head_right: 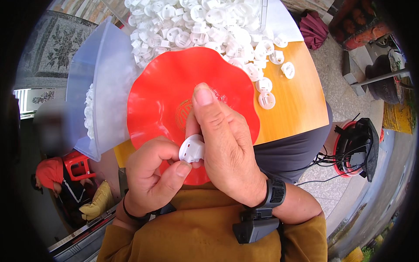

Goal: Assembling small metal pins into white plastic caps.

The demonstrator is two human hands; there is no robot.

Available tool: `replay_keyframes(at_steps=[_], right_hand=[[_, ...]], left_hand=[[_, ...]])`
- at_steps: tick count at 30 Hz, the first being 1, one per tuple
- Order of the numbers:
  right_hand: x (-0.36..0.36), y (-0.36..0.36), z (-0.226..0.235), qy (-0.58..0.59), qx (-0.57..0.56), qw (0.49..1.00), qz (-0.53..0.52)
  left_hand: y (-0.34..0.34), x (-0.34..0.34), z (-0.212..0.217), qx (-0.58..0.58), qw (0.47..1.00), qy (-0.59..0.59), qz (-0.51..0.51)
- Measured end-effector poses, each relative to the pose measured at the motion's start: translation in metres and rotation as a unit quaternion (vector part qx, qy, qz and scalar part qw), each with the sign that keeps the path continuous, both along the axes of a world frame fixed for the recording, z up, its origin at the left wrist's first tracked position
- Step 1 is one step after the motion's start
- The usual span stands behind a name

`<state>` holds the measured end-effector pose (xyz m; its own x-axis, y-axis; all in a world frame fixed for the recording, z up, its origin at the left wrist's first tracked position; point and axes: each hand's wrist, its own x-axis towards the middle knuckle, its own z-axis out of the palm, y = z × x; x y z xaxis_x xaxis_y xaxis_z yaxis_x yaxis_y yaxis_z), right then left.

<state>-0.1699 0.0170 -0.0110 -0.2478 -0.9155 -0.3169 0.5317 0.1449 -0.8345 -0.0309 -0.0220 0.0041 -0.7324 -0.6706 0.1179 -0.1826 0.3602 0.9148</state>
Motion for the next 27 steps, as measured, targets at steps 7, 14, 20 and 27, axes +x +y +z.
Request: replay_keyframes(at_steps=[7, 14, 20, 27], right_hand=[[0.0009, -0.0005, 0.0001, 0.019, -0.001, 1.000, 0.004], [0.0011, -0.0016, -0.0004, -0.001, 0.011, 1.000, 0.015], [-0.0002, -0.0009, -0.0007, -0.037, 0.029, 0.998, 0.036], [-0.0019, 0.0010, -0.0032, -0.085, 0.043, 0.994, 0.054]], left_hand=[[-0.0031, -0.0003, 0.0010, -0.083, 0.996, -0.001, -0.022], [-0.0028, -0.0007, 0.0005, -0.082, 0.996, -0.007, -0.022], [-0.0047, 0.0015, 0.0025, -0.024, 0.999, -0.016, -0.017], [-0.0020, 0.0051, 0.0079, 0.177, 0.981, -0.056, 0.051]])
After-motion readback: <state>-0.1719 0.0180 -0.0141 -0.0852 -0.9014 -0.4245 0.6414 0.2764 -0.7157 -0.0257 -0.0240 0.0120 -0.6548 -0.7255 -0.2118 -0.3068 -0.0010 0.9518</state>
